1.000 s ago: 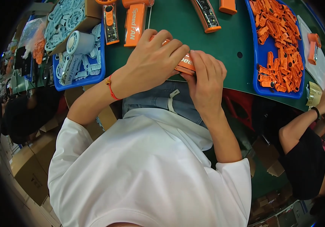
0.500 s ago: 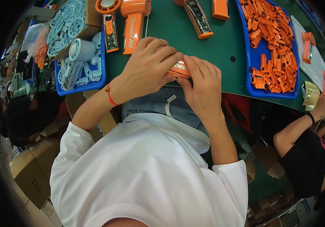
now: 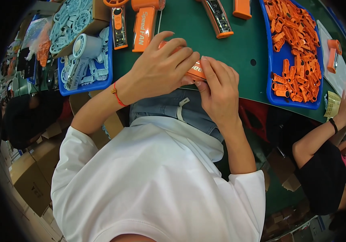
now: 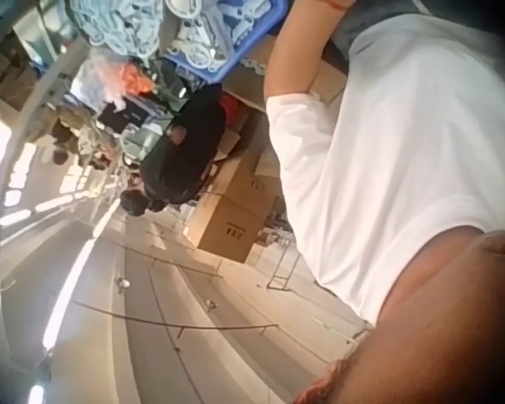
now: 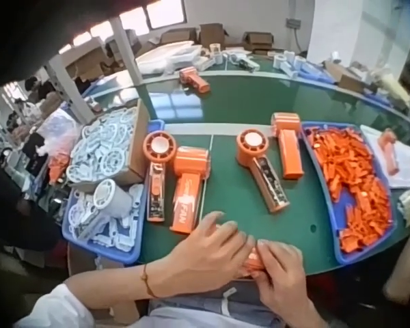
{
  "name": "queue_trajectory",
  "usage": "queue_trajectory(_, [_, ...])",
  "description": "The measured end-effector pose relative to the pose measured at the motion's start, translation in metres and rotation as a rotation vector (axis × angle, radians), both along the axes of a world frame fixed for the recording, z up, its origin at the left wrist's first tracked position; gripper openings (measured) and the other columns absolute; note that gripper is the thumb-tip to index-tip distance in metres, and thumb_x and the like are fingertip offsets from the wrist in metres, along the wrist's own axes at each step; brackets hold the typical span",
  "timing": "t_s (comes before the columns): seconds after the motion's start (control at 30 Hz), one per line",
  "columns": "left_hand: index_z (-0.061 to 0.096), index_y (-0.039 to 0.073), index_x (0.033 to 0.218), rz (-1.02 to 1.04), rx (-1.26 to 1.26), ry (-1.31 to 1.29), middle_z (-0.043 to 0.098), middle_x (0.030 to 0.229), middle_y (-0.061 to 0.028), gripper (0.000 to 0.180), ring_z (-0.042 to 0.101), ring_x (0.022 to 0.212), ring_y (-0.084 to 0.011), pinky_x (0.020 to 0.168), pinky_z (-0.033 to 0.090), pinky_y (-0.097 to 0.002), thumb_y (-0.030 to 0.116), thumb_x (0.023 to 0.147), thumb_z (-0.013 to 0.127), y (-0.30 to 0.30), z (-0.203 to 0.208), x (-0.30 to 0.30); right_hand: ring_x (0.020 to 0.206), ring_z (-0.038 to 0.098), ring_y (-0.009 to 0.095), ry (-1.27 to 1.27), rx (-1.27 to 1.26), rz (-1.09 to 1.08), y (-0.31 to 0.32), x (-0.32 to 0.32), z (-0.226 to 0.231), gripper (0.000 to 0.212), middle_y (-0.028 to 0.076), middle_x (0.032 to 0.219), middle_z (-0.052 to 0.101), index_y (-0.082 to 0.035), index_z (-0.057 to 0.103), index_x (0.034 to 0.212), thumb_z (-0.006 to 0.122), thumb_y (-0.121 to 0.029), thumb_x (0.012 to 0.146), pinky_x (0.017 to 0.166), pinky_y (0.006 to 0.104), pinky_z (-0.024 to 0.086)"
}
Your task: Assembling orange plastic components into a device body on a factory production line.
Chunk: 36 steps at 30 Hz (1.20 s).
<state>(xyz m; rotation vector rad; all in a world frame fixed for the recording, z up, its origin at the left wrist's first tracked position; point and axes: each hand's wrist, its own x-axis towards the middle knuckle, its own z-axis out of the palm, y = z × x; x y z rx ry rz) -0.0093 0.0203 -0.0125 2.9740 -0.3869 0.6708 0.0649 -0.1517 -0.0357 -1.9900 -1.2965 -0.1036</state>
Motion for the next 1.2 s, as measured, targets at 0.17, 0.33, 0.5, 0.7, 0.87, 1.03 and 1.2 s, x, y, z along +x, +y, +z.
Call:
queue_trajectory(0.17, [0.060, 0.004, 0.086, -0.010, 0.046, -0.015, 0.055, 0.078, -0.0027, 0.036, 0.052, 0.080, -0.0180, 0.074, 0.041, -0.0361, 0.038, 0.073, 0.063, 0.000, -0.007, 0.003, 0.104, 0.054, 0.030, -0.021, 0.039, -0.051, 0.002, -0.003, -0.007, 0.041, 0.014, 0.114, 0.058, 0.000, 0.057, 0.116, 0.063, 0.000, 0.075, 0.091, 0.0374, 0.041])
queue_trajectory(0.33, [0.060, 0.005, 0.096, 0.002, -0.030, 0.044, 0.059, 0.094, -0.0033, 0.043, 0.055, 0.090, -0.0203, 0.078, 0.041, -0.0371, 0.038, 0.069, 0.067, 0.003, 0.002, 0.001, 0.104, 0.054, 0.029, -0.046, 0.101, -0.064, 0.003, 0.000, -0.008, 0.043, 0.013, 0.114, 0.058, 0.000, 0.057, 0.116, 0.064, 0.001, 0.074, 0.090, 0.0378, 0.042])
queue_trajectory(0.5, [0.060, 0.005, 0.099, 0.136, -0.132, -0.130, 0.058, 0.097, -0.0049, 0.046, 0.050, 0.097, -0.0208, 0.088, 0.036, -0.0405, 0.035, 0.065, 0.070, -0.004, 0.015, -0.004, 0.103, 0.054, 0.029, 0.026, -0.106, 0.000, 0.002, 0.006, 0.010, 0.050, 0.013, 0.116, 0.056, -0.002, 0.053, 0.121, 0.066, -0.003, 0.072, 0.084, 0.0355, 0.044])
queue_trajectory(0.7, [0.031, 0.004, 0.129, 0.156, -2.065, 0.011, 0.044, 0.112, -0.0056, 0.057, 0.046, 0.093, -0.0117, 0.079, 0.039, -0.0239, 0.027, 0.087, 0.062, -0.041, 0.017, -0.017, 0.109, 0.047, 0.014, 0.888, 0.158, 0.047, 0.010, -0.003, 0.046, 0.049, 0.009, 0.121, 0.052, 0.002, 0.041, 0.132, 0.056, -0.015, 0.088, 0.085, 0.0259, 0.044])
queue_trajectory(0.87, [0.045, 0.001, 0.112, 0.269, -1.951, 0.188, 0.055, 0.088, -0.0041, 0.033, 0.058, 0.074, -0.0102, 0.064, 0.049, -0.0252, 0.020, 0.087, 0.057, 0.001, 0.071, 0.029, 0.097, 0.055, 0.028, 0.191, 0.077, -0.220, 0.004, 0.051, 0.091, 0.022, 0.012, 0.112, 0.056, -0.002, 0.063, 0.101, 0.057, -0.017, 0.086, 0.084, 0.0358, 0.043])
queue_trajectory(1.03, [0.061, 0.002, 0.081, 0.428, -0.886, 0.499, 0.063, 0.077, -0.0086, 0.041, 0.062, 0.069, -0.0214, 0.068, 0.051, -0.0317, 0.040, 0.080, 0.047, 0.092, 0.092, 0.178, 0.092, 0.055, 0.037, -0.111, -0.531, -0.607, -0.038, 0.133, 0.056, 0.028, 0.018, 0.102, 0.053, 0.000, 0.054, 0.107, 0.056, -0.003, 0.079, 0.077, 0.0415, 0.046])
queue_trajectory(1.2, [0.065, 0.001, 0.098, 0.740, -0.702, 0.392, 0.063, 0.103, -0.0186, 0.057, 0.061, 0.097, -0.0332, 0.085, 0.048, -0.0393, 0.049, 0.076, 0.045, 0.142, 0.044, 0.293, 0.100, 0.050, 0.039, -0.015, -0.474, -0.407, -0.021, 0.140, 0.039, 0.031, 0.020, 0.108, 0.049, 0.002, 0.050, 0.097, 0.059, 0.008, 0.068, 0.083, 0.0407, 0.044])
